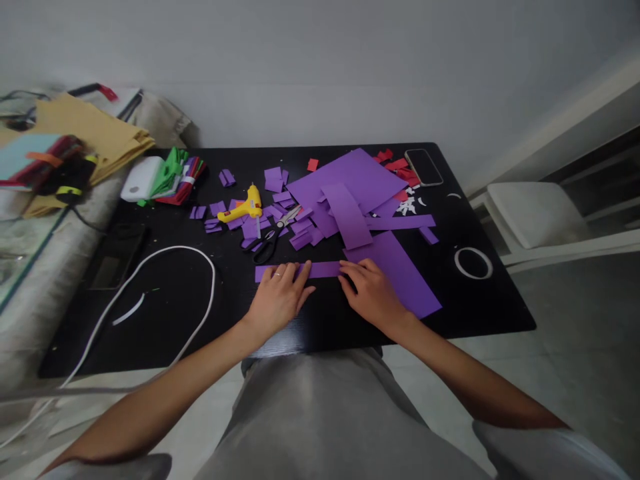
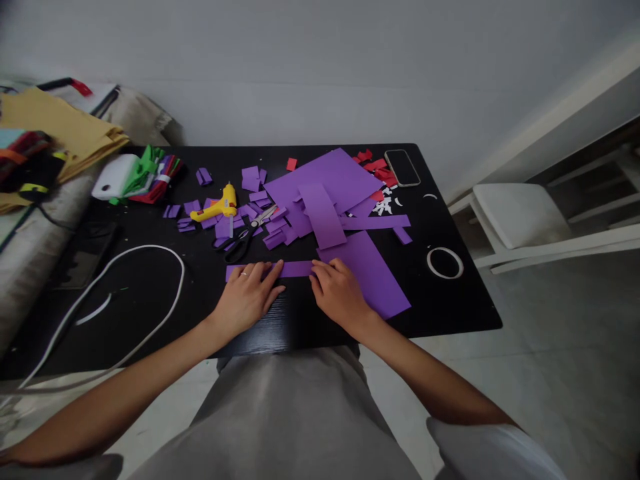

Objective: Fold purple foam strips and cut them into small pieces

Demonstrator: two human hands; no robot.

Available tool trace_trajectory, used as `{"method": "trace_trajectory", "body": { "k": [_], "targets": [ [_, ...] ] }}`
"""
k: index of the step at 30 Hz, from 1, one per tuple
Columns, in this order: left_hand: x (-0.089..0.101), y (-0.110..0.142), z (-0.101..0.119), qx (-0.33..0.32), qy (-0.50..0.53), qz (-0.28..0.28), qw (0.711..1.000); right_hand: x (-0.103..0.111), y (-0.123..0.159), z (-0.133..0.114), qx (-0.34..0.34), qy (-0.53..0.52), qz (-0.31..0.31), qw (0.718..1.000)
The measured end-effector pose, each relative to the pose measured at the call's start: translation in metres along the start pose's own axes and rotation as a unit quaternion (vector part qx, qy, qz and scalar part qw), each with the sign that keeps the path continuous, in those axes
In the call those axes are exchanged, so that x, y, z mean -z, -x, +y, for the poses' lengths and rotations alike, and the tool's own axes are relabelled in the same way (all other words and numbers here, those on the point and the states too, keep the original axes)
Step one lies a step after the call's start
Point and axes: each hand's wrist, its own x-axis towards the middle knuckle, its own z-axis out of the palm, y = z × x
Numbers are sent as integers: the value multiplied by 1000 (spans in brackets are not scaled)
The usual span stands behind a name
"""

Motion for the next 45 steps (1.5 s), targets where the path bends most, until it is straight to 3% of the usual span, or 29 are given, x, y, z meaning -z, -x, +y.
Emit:
{"method": "trace_trajectory", "body": {
  "k": [8,19,23,25,28,30,33,39,45],
  "targets": [
    [1,5,-4,7,-4,12,1000,3,-2,-3,11,33,-13,999],
    [11,40,-31,57,-28,27,998,7,-8,-5,2,54,-24,998],
    [8,40,-28,76,-10,27,997,5,-23,-29,-27,64,-30,997],
    [6,39,-27,81,-11,26,996,-4,-30,-47,9,32,-31,999],
    [6,41,-27,82,-17,21,996,-22,-31,-70,83,-16,-112,990],
    [6,42,-28,86,-19,21,996,-31,-27,-76,77,-21,-140,987],
    [6,44,-28,95,-20,25,995,-32,-17,-69,54,-22,-146,988],
    [4,43,-26,103,-27,35,994,-10,3,-37,-24,20,-125,992],
    [6,45,-29,112,-30,41,992,-6,9,-28,-25,43,-115,992]
  ]
}}
